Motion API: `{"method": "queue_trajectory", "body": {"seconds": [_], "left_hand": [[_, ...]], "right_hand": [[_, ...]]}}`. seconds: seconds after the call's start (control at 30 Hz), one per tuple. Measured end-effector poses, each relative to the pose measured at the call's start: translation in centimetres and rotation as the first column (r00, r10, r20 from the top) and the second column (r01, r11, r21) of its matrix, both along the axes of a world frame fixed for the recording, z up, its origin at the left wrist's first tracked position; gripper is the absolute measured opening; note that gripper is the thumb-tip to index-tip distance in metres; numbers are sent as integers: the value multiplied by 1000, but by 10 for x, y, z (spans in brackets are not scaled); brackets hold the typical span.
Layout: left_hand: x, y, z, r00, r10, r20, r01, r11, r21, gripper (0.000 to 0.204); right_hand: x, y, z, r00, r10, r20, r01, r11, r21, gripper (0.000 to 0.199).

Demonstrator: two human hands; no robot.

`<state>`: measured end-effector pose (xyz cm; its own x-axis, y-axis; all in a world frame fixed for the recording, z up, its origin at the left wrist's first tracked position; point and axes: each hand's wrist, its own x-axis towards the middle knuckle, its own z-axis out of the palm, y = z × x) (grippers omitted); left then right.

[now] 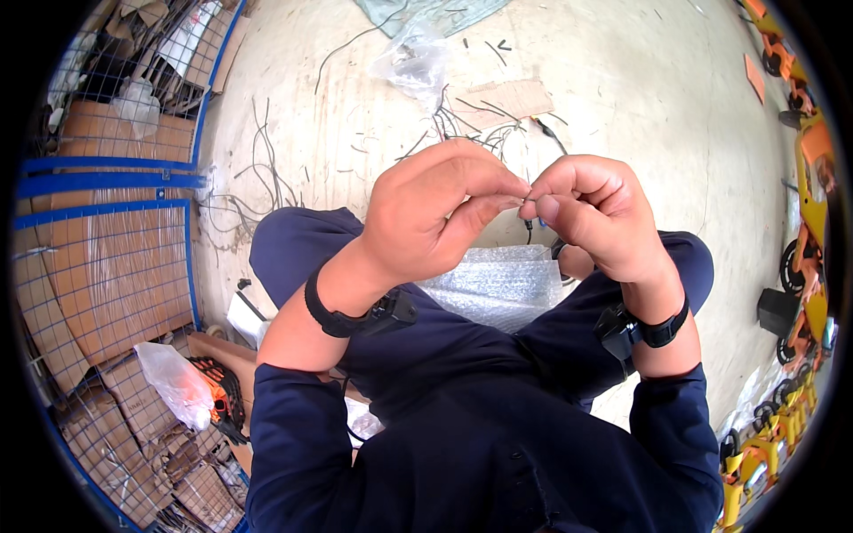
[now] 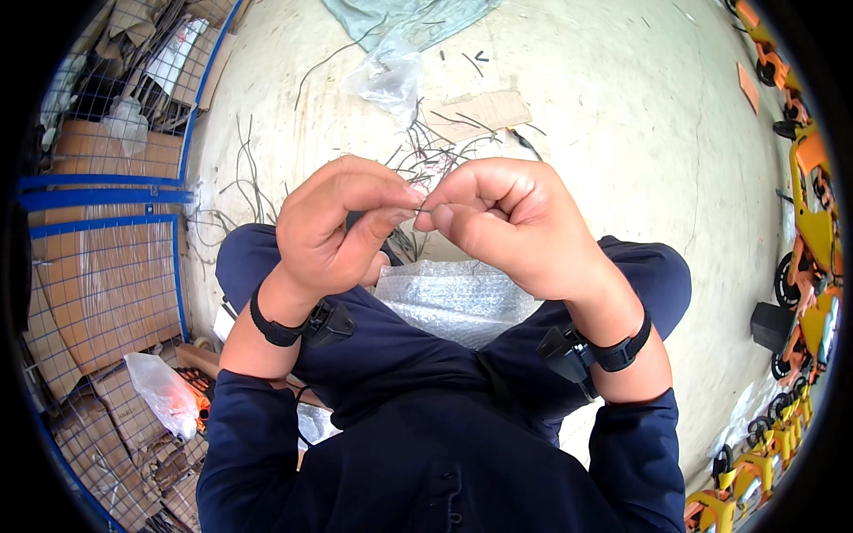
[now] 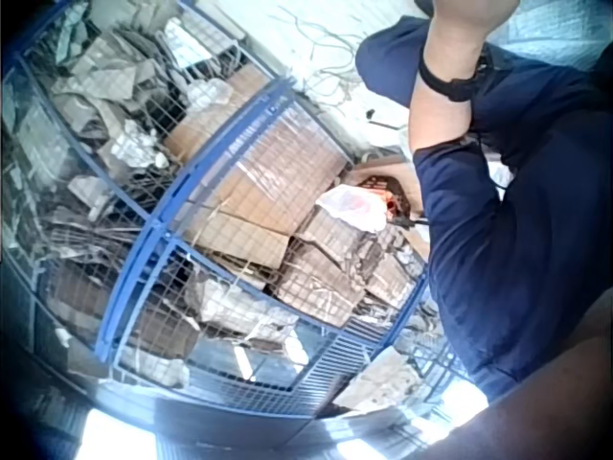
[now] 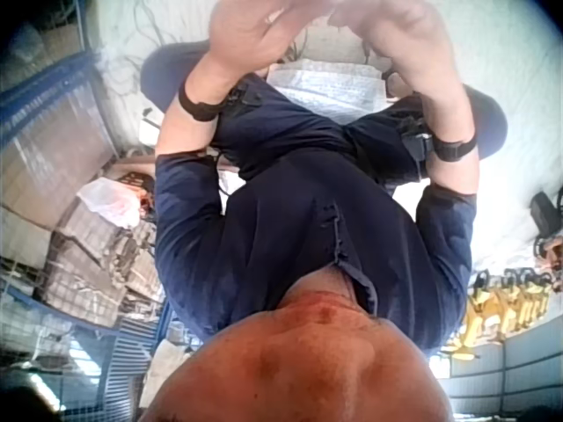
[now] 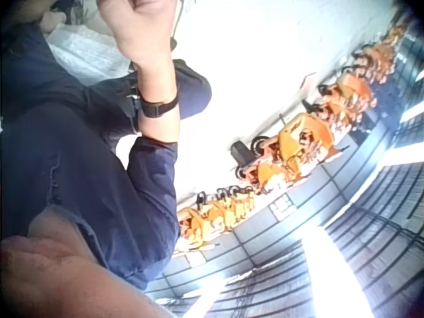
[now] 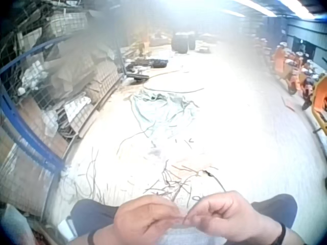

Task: The person twists wires together by hand, then cuts the end of a wire with scissors.

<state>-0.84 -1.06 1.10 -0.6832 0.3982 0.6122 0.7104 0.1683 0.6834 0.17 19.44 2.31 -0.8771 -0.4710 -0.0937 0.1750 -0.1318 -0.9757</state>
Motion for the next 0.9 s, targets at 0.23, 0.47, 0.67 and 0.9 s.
{"method": "queue_trajectory", "body": {"seconds": [0.23,0.47,0.67,0.9], "left_hand": [[-2,-1,0,999,-39,-13,39,999,6,14],[-4,-5,0,997,-63,45,62,998,20,11],[-4,-7,-2,998,-50,48,49,998,33,12],[-5,-8,-3,999,-31,20,32,999,-37,15]], "right_hand": [[5,3,15,998,-8,58,2,994,105,11],[8,-5,14,997,-72,32,69,993,100,13],[2,-3,11,1000,28,-4,-28,992,126,14],[-6,1,-10,982,63,-178,-55,997,49,11]]}}
